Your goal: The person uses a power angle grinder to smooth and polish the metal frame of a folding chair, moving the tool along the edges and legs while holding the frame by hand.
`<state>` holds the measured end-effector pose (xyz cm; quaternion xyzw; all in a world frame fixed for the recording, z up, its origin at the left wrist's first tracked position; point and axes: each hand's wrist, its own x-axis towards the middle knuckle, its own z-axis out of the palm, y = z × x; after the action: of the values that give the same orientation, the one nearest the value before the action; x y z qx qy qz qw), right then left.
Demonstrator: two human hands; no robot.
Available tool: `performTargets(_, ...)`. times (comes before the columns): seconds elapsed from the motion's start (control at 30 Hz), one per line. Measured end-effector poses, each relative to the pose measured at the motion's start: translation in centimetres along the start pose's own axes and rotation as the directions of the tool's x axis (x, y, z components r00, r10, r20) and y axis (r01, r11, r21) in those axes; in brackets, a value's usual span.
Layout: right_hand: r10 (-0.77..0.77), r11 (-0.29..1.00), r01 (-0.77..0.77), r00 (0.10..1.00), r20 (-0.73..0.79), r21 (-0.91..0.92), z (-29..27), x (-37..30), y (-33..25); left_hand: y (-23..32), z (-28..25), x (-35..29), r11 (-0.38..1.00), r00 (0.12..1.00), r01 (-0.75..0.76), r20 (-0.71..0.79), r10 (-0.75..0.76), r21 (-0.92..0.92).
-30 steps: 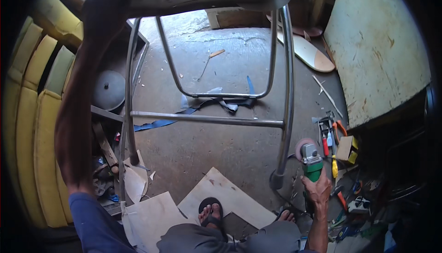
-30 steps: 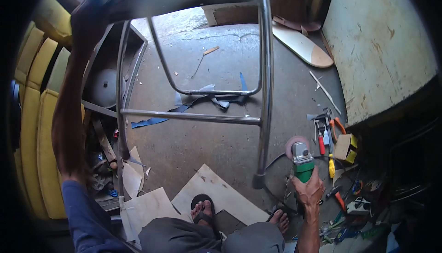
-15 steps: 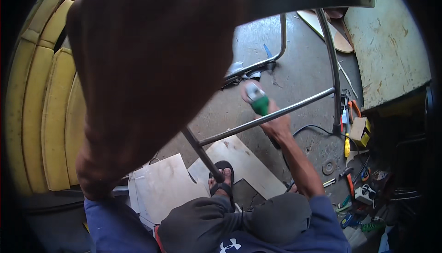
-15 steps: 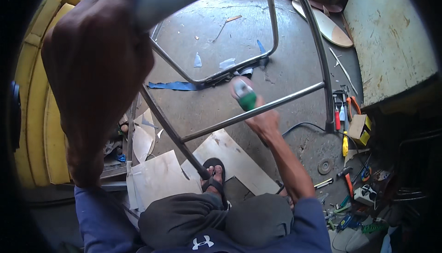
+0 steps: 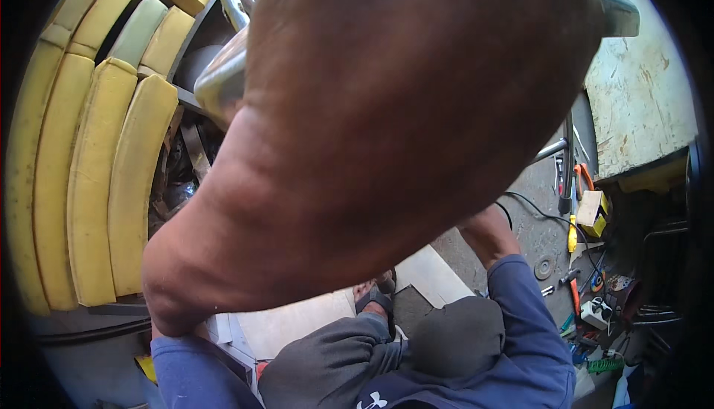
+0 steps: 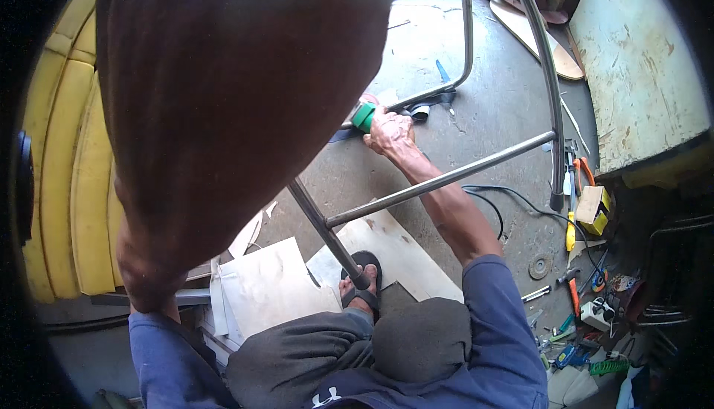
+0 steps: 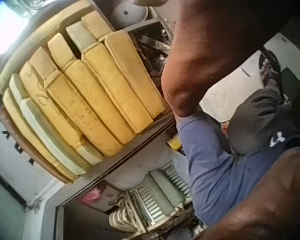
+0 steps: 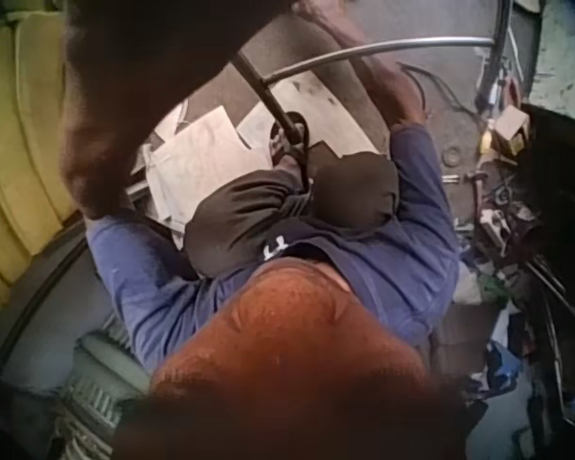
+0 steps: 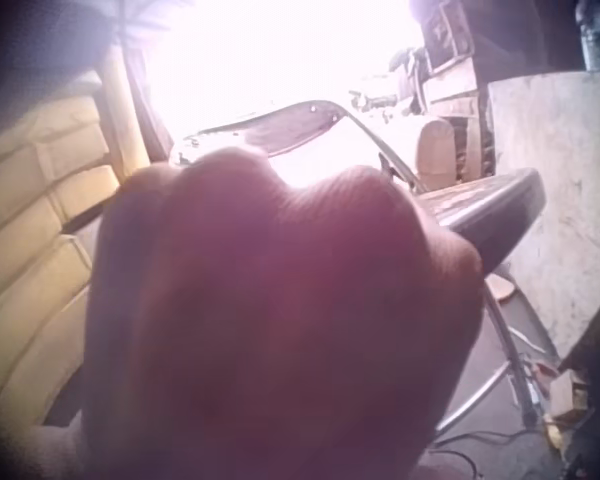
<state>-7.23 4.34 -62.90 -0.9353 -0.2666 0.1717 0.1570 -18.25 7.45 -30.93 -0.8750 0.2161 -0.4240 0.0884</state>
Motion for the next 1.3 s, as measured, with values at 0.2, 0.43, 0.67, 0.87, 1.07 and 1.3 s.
performTargets(0.2,-0.016,0.998,0.012,0.998,-0.060,-0.063,0.3,-1.2,0.1,-1.3,0.0,-0.5,0.999,0.999,-0.036,-0.025,0.035,-0.017)
performTargets(0.43,0.052,0.993,-0.054,0.999,0.017,0.108,2.8,0.4,-1.5,-2.6,-1.2,-1.3,0.997,0.997,-0.081,0.019,0.081,0.001)
performTargets(0.67,0.050,0.988,-0.056,0.998,0.048,0.143,2.2,1.9,-0.3,-2.5,-0.6,-1.1,0.996,0.995,-0.092,0.022,0.093,-0.016)
performTargets(0.87,-0.020,0.994,0.020,1.000,-0.001,0.110,0.9,4.2,-1.8,-2.6,-0.9,-0.5,0.995,0.994,-0.102,0.024,0.102,-0.012)
performTargets(1.07,-0.218,0.976,0.217,0.975,-0.043,-0.015,2.3,7.4,-2.1,-2.8,-0.9,-1.1,0.994,0.993,-0.109,0.034,0.110,-0.023)
performTargets(1.3,-0.227,0.971,0.224,0.974,-0.022,-0.079,-0.5,5.5,-2.4,-2.8,-0.6,-0.6,0.993,0.993,-0.112,0.031,0.114,-0.039)
